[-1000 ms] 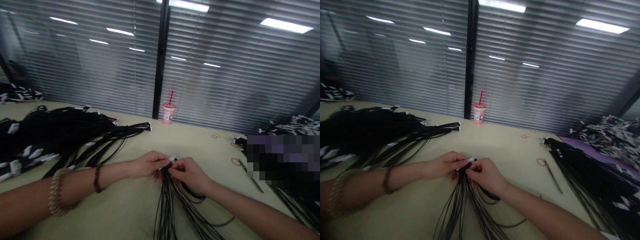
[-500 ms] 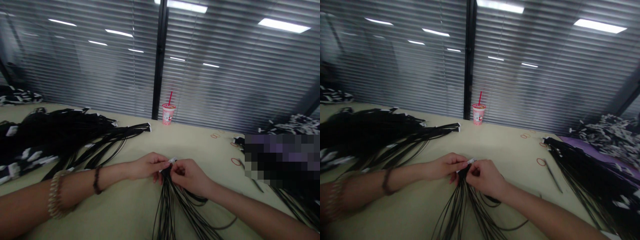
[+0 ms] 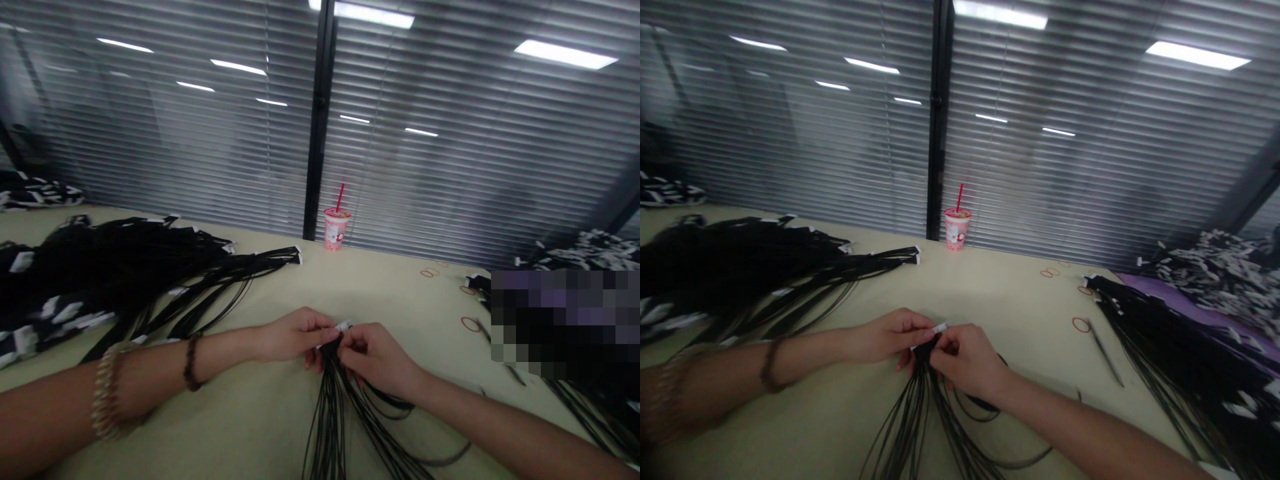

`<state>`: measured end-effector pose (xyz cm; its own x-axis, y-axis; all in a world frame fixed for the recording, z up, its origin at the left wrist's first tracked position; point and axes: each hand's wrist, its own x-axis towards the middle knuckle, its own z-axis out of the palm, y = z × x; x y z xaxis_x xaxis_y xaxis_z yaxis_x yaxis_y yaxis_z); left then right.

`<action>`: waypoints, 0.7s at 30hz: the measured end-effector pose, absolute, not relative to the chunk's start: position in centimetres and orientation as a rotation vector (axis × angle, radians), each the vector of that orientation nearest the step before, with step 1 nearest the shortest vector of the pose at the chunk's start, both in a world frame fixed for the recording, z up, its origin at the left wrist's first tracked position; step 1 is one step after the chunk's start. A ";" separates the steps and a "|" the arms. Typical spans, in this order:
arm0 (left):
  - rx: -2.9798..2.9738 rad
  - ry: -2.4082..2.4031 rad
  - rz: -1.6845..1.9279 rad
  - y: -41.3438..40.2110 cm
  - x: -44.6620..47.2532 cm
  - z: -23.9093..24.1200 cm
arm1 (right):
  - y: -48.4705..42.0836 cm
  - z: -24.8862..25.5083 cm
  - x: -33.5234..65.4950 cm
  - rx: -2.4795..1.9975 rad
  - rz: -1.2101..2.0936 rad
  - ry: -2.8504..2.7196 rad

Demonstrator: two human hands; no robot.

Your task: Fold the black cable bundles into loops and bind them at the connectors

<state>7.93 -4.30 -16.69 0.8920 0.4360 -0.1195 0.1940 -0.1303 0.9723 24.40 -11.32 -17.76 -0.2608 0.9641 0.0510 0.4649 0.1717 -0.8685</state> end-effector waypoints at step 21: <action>1.450 0.458 0.275 -3.2 7.8 -16.9 | -11.4 -12.3 26.5 -1.216 1.776 -1.444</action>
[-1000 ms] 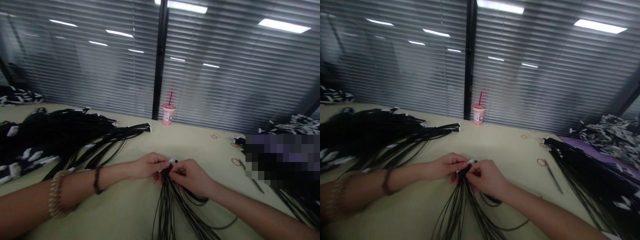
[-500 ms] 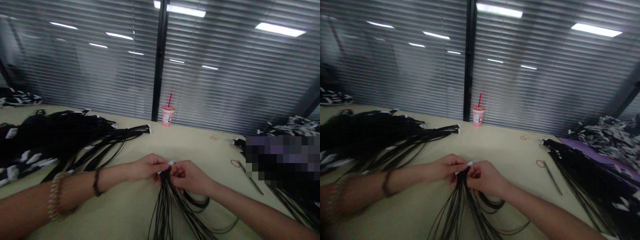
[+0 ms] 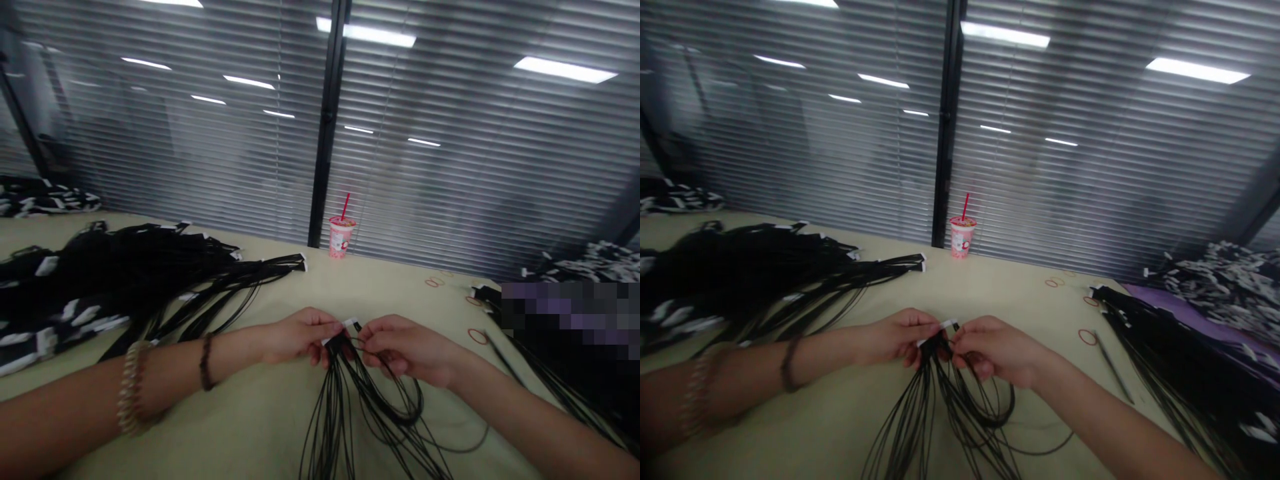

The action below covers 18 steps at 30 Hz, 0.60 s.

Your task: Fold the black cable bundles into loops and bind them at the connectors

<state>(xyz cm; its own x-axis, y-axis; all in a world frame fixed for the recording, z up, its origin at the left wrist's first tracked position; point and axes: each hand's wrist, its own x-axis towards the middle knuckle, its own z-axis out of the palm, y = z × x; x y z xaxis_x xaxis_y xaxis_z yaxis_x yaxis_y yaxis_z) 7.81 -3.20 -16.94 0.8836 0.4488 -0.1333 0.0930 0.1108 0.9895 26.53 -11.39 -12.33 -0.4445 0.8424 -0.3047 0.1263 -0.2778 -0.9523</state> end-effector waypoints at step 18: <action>1.366 0.468 0.266 -2.7 7.7 -17.1 | -17.3 -1.4 36.3 -1.031 1.151 -1.711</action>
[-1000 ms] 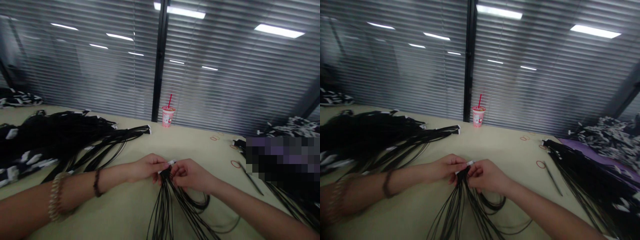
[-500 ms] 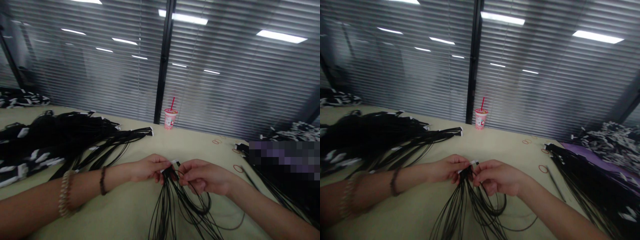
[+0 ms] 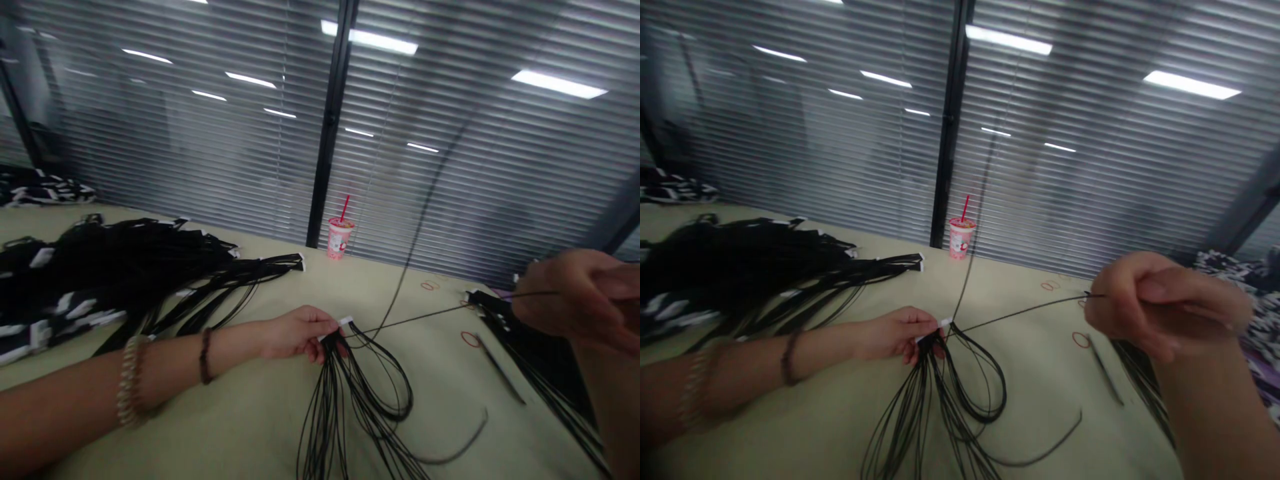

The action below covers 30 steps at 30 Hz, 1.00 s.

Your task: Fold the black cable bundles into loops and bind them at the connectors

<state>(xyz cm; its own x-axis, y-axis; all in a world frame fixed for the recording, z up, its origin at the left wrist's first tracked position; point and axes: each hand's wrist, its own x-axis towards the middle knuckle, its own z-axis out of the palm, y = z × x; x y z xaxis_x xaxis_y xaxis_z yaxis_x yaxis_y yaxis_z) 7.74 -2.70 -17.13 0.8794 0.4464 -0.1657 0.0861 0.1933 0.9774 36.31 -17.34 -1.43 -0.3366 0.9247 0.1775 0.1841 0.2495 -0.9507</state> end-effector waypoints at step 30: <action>1.297 0.734 0.376 -3.4 8.4 -16.3 | -10.2 -14.1 26.5 -1.342 0.367 -2.103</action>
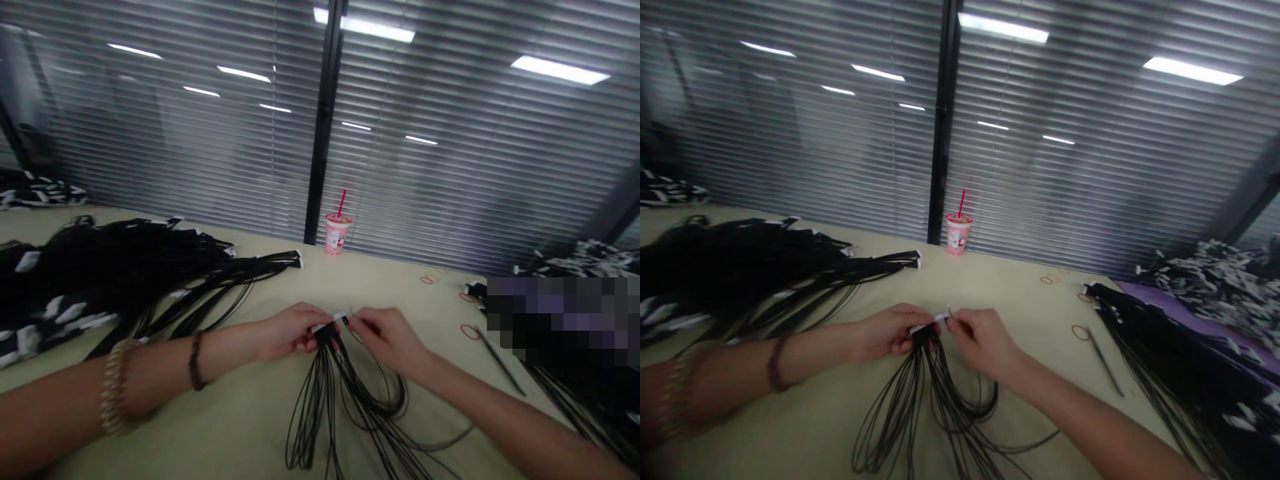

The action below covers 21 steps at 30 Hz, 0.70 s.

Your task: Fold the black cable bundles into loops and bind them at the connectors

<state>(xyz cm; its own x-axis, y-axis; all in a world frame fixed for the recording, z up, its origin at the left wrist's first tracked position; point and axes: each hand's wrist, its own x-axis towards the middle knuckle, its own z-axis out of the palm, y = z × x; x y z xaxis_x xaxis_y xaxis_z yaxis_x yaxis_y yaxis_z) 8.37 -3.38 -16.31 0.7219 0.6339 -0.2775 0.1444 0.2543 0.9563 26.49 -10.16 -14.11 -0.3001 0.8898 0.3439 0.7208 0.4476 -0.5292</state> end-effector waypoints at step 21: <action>1.372 0.759 0.331 -3.1 8.2 -16.5 | -10.1 -17.6 25.5 -1.467 0.042 -2.224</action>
<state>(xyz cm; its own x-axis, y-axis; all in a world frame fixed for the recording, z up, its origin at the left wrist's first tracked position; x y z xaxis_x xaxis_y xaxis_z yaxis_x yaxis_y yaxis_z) 8.19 -3.13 -16.54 0.7244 0.6250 -0.2911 0.2120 0.1999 0.9566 25.53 -10.10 -17.62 -0.3161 0.8750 0.3668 0.8604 0.4273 -0.2778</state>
